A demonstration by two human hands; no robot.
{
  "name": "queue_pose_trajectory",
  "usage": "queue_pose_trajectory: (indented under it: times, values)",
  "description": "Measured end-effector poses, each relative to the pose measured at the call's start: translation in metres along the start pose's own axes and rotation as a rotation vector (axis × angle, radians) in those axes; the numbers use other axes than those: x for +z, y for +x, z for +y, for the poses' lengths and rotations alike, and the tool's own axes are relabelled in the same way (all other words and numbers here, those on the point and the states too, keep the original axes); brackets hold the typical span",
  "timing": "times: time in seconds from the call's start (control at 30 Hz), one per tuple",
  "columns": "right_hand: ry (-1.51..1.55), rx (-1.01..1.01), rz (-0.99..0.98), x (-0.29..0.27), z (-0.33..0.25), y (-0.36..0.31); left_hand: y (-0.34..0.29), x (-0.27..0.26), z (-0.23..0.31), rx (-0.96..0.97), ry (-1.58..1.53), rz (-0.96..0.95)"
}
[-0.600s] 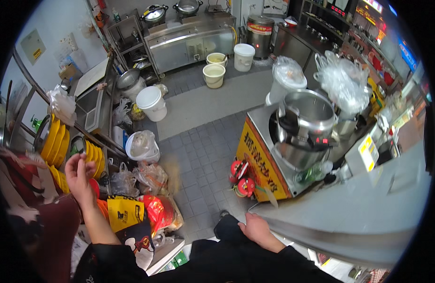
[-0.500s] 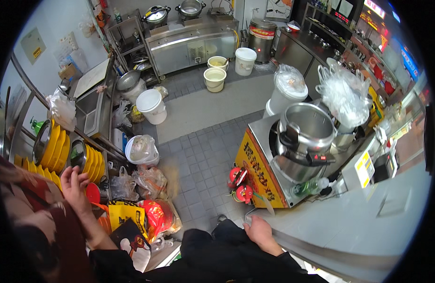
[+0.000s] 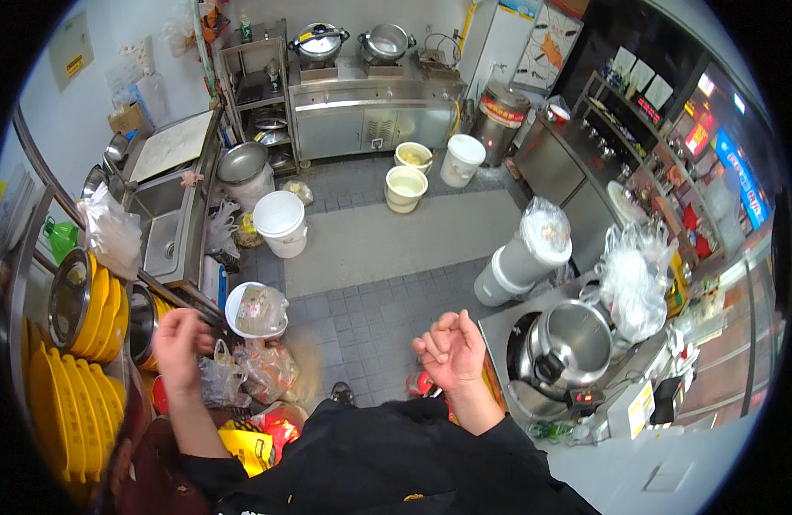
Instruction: The person washes a white plate and a yellow bowl in a double-basin stainless steel sink, rinses them under running water, and places them on a nearby shelf. They also scrape leftover food from a metal pot into a trash bin using a red spoon, then rinse the pot and place it in the sink.
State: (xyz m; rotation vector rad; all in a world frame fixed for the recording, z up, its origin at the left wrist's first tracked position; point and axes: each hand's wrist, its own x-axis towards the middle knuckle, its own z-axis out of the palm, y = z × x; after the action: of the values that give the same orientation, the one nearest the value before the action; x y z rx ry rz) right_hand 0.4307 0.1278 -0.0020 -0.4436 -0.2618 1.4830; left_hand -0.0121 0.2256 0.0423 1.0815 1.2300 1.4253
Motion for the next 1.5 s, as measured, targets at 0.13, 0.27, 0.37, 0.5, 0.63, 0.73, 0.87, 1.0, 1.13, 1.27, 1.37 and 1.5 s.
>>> queue_pose_trajectory:
  times: [0.13, 0.27, 0.37, 0.5, 0.63, 0.73, 0.87, 1.0, 1.13, 1.27, 1.37, 1.5]
  values:
    - [0.054, 0.066, -0.245, 0.073, 0.000, 0.077, 0.034, 0.090, 0.006, -0.127, -0.014, -0.280]
    - [0.086, 0.120, -0.360, 0.098, 0.004, 0.162, 0.062, 0.160, 0.011, -0.174, 0.002, -0.519]
    - [0.100, 0.153, -0.427, 0.096, 0.003, 0.227, 0.093, 0.211, 0.005, -0.045, -0.001, -0.543]
    - [0.041, 0.191, -0.439, 0.085, -0.011, 0.310, 0.152, 0.275, -0.005, 0.153, 0.054, -0.500]
    - [-0.112, 0.177, -0.593, 0.078, -0.039, 0.386, 0.202, 0.325, -0.016, 0.127, 0.025, -0.405]
    - [-0.239, 0.131, -0.660, 0.075, -0.050, 0.432, 0.232, 0.342, -0.023, 0.027, -0.071, -0.298]
    - [-0.346, 0.197, -0.730, 0.065, -0.054, 0.469, 0.272, 0.351, -0.044, -0.176, -0.266, -0.240]
    - [-0.462, 0.229, -0.747, 0.060, -0.047, 0.507, 0.310, 0.347, -0.066, -0.266, -0.428, -0.222]
    - [-0.554, 0.205, -0.826, 0.066, -0.032, 0.546, 0.352, 0.341, -0.087, -0.249, -0.535, -0.223]
    - [-0.613, 0.161, -0.859, 0.077, -0.016, 0.592, 0.403, 0.334, -0.103, -0.237, -0.622, -0.244]
    - [-0.584, 0.181, -0.815, 0.094, 0.002, 0.633, 0.455, 0.325, -0.104, -0.176, -0.591, -0.294]
    - [-0.518, 0.242, -0.651, 0.128, 0.041, 0.691, 0.523, 0.300, -0.103, -0.145, -0.501, -0.294]
